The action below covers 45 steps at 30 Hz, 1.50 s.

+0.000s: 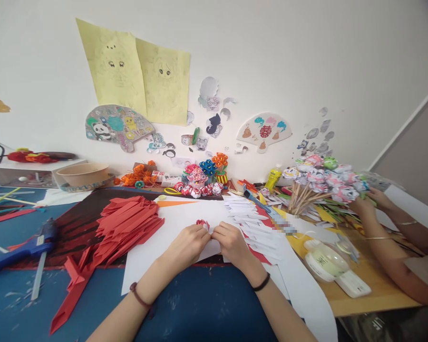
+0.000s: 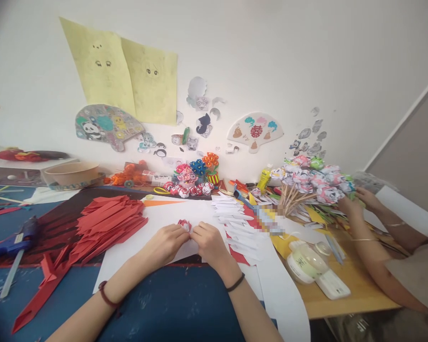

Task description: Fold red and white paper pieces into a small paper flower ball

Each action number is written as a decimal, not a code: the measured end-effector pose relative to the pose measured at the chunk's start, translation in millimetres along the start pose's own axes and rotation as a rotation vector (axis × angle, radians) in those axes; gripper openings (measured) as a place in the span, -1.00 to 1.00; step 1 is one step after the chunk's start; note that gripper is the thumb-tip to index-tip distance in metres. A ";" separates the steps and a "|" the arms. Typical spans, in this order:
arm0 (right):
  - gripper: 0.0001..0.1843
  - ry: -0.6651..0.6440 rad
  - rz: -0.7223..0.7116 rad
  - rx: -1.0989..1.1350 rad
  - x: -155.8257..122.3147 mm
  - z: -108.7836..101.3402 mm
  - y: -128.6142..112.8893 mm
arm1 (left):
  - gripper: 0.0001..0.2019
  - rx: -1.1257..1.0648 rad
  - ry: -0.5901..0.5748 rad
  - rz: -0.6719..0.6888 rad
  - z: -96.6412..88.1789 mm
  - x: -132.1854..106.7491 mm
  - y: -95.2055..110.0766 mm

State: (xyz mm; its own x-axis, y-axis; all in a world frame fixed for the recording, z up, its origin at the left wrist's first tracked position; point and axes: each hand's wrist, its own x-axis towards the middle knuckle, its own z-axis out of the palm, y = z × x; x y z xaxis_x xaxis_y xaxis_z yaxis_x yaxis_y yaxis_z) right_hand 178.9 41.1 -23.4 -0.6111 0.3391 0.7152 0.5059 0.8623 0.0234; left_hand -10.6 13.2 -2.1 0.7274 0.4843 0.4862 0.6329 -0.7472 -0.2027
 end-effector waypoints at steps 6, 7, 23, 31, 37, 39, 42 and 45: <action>-0.62 0.041 0.088 0.009 -1.9 0.5 1.4 | -0.74 0.063 0.078 -0.081 -4.1 1.8 3.8; -0.63 0.041 0.090 0.012 -2.0 0.3 1.3 | -0.74 0.062 0.089 -0.085 -4.3 1.7 4.3; -0.72 0.035 0.295 0.164 1.3 -2.5 -2.6 | -0.78 -0.116 0.010 -0.308 -3.8 6.2 7.7; -0.80 0.172 0.424 0.322 4.2 -4.6 -6.4 | -0.87 -0.375 0.154 -0.492 -3.7 9.6 11.5; -0.85 0.195 0.485 0.437 7.9 -11.2 -8.2 | -0.93 -0.326 0.246 -0.453 -6.3 7.3 11.2; -0.84 0.187 0.475 0.458 9.2 -12.7 -9.4 | -0.91 -0.308 0.262 -0.438 -5.0 7.7 11.8; -0.83 0.192 0.474 0.479 10.8 -14.3 -10.3 | -0.89 -0.286 0.309 -0.446 -3.9 8.8 13.6; -0.83 0.191 0.473 0.512 11.8 -16.3 -10.8 | -0.91 -0.273 0.367 -0.471 -4.8 9.0 15.3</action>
State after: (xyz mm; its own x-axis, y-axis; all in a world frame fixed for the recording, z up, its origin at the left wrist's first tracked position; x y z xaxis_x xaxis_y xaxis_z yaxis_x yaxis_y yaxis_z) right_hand 176.2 29.7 -3.8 -0.2569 0.6882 0.6785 0.3123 0.7235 -0.6156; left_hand 4.4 3.9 3.3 0.2208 0.6373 0.7383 0.7363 -0.6054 0.3023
